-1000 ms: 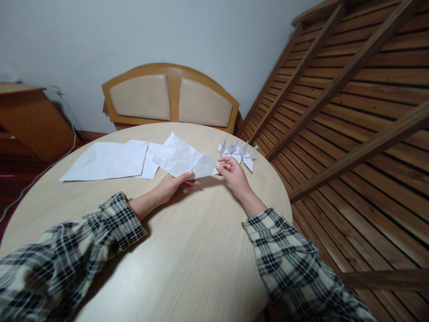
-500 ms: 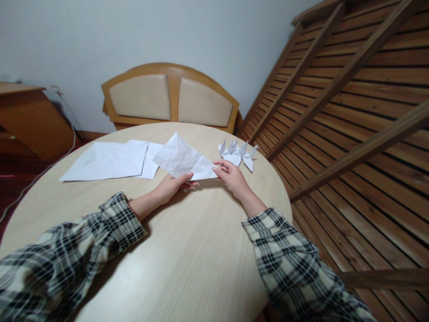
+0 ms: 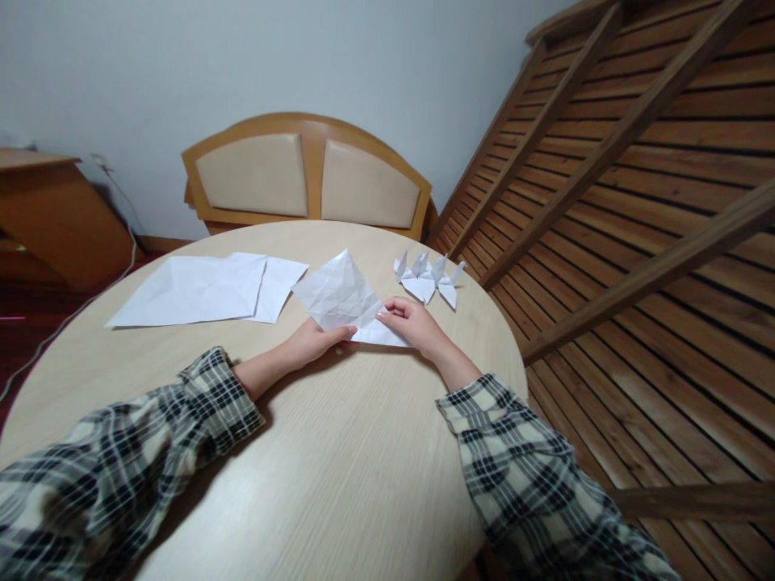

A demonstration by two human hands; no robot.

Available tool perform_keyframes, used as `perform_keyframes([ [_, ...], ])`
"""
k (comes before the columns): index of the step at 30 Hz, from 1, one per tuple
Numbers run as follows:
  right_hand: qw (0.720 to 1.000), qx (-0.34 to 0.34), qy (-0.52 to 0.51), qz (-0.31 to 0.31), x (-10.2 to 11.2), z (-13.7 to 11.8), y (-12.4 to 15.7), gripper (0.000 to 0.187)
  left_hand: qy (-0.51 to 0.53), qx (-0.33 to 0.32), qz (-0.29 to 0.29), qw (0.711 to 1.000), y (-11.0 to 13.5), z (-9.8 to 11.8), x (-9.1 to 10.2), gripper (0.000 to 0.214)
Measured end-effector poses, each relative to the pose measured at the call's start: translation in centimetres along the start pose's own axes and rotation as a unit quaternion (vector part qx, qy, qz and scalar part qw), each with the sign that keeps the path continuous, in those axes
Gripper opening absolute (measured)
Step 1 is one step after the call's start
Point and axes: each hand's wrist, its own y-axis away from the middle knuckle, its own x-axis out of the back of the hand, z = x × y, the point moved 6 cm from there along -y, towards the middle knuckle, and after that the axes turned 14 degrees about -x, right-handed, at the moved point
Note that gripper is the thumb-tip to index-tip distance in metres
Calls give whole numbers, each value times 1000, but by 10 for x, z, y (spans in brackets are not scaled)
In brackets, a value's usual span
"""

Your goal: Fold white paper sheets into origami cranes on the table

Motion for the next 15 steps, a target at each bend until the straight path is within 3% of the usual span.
perform_keyframes([
  [9, 999, 15, 11, 26, 3, -3, 0, 32, -8, -22, -11, 1000, -2, 2, -1, 32],
  [15, 998, 34, -22, 43, 6, -5, -1, 30, 25, -7, -50, 998, -2, 2, -7, 36],
])
